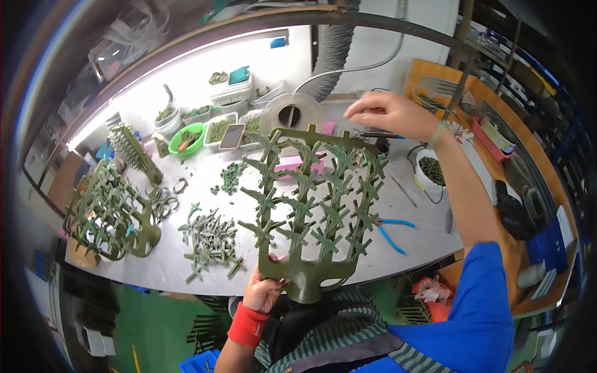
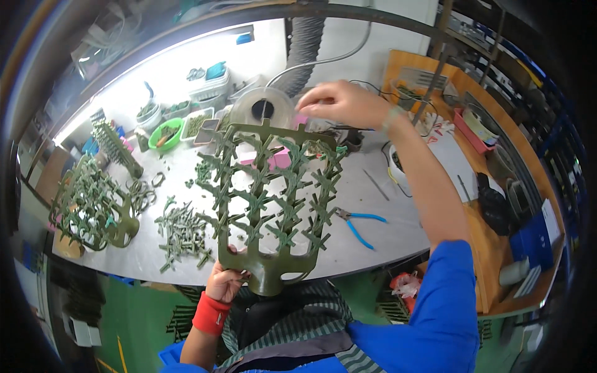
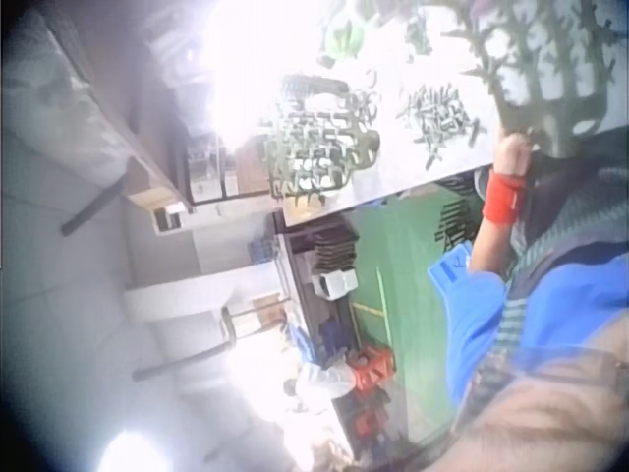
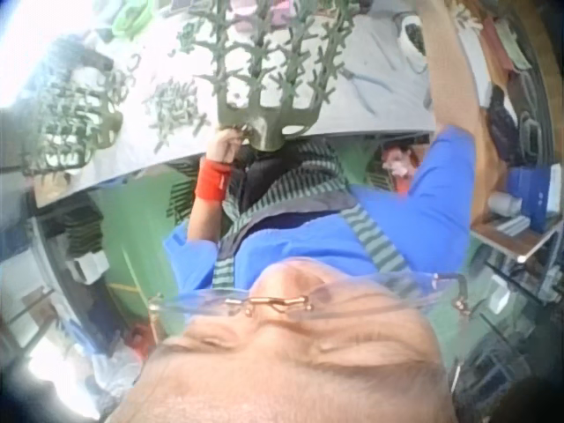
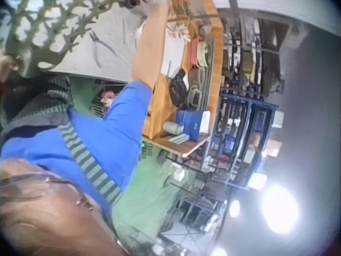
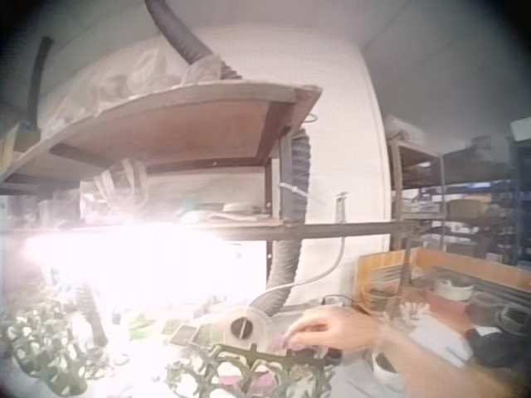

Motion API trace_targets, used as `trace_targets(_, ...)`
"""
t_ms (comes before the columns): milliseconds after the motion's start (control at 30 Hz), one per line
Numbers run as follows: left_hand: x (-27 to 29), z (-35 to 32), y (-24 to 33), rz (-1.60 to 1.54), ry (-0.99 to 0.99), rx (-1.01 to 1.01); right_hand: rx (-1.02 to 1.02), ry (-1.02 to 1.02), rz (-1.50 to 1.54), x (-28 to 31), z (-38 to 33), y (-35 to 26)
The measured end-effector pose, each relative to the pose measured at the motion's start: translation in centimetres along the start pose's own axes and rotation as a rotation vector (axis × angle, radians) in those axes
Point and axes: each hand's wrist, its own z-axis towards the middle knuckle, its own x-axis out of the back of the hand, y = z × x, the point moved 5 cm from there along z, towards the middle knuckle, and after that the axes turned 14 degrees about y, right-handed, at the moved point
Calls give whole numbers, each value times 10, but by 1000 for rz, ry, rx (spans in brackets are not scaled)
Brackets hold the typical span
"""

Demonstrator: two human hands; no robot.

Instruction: The person assembles artificial plant components by using a soldering iron to melt plastic stems onto a green lattice frame and using pliers to trim excess plastic parts. They repeatedly pick up small green plastic pieces, position them on the frame, and apply the soldering iron to secure them, occasionally moving the frame to work on different sections.

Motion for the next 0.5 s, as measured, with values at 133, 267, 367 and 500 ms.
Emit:
trace_targets(133,-7,-9,6,3,-113,-54,-33,-381,-82,-21,7,-19)
trace_targets(267,-12,-19,14,53,-107,-107,-42,-483,-124,-15,-8,-40)
trace_targets(367,-19,-32,27,146,-148,-201,22,-490,-211,5,-27,-64)
trace_targets(500,-36,-55,59,746,-187,-615,232,-363,-293,26,-57,-104)
